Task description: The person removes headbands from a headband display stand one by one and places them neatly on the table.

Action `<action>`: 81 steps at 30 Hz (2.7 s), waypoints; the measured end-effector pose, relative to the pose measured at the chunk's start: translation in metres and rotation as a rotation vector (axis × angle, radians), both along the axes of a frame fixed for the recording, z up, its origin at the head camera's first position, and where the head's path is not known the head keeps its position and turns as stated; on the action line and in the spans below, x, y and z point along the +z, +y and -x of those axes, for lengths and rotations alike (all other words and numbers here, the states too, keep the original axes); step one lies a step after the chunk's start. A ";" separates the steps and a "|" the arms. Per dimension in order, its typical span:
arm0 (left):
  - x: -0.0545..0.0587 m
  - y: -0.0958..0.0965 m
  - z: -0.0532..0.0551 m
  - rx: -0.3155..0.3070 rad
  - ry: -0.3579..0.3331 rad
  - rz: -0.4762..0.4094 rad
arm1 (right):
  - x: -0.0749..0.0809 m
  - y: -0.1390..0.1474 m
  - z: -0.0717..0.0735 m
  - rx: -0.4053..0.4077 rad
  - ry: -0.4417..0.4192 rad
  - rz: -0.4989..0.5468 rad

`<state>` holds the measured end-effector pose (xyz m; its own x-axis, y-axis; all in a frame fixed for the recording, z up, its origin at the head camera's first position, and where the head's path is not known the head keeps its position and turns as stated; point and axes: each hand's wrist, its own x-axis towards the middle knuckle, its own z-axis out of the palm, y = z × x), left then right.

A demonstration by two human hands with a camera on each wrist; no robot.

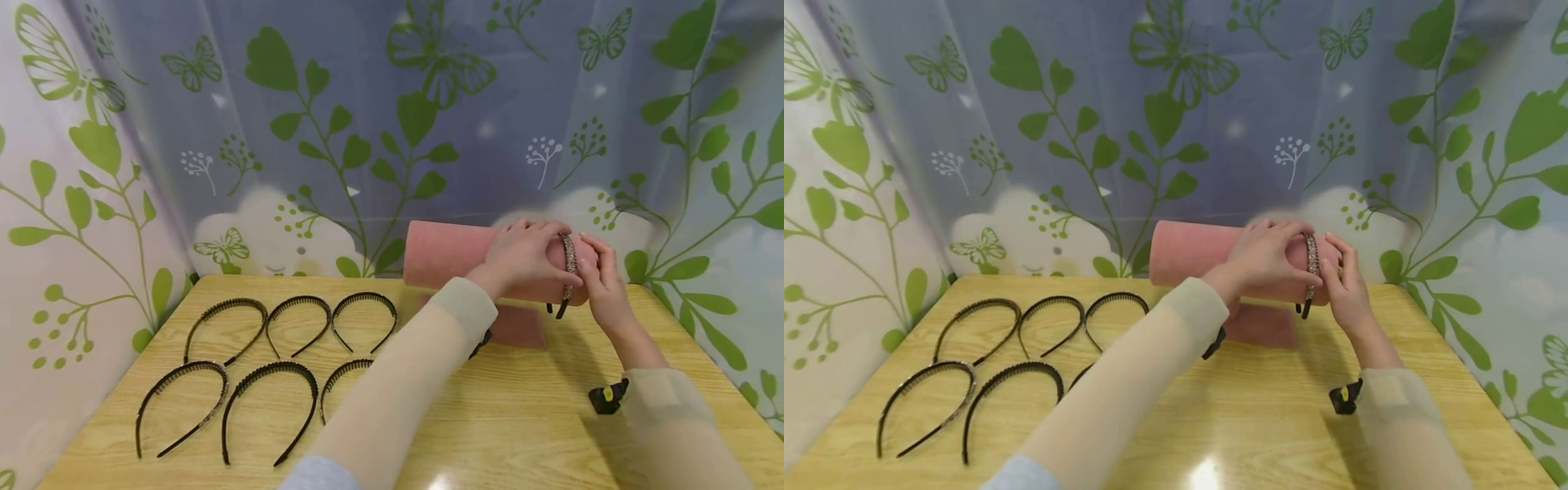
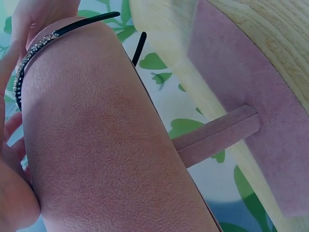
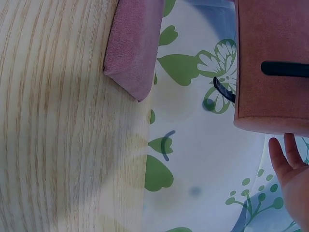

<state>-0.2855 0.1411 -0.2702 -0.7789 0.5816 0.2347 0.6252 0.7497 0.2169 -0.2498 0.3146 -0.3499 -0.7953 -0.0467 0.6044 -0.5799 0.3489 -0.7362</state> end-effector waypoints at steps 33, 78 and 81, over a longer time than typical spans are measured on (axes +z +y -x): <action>-0.006 -0.087 0.015 -0.058 0.054 -0.038 | 0.003 0.001 -0.001 -0.046 -0.058 -0.036; 0.002 -0.123 0.029 0.013 0.017 0.153 | 0.004 0.001 -0.001 -0.042 -0.062 -0.025; 0.000 -0.125 0.028 0.011 0.039 0.139 | 0.003 0.001 -0.002 -0.028 -0.070 -0.017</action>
<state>-0.3138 0.0164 -0.2706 -0.7771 0.6021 0.1831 0.6228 0.7776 0.0864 -0.2481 0.3158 -0.3468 -0.8366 -0.0333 0.5468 -0.5172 0.3771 -0.7683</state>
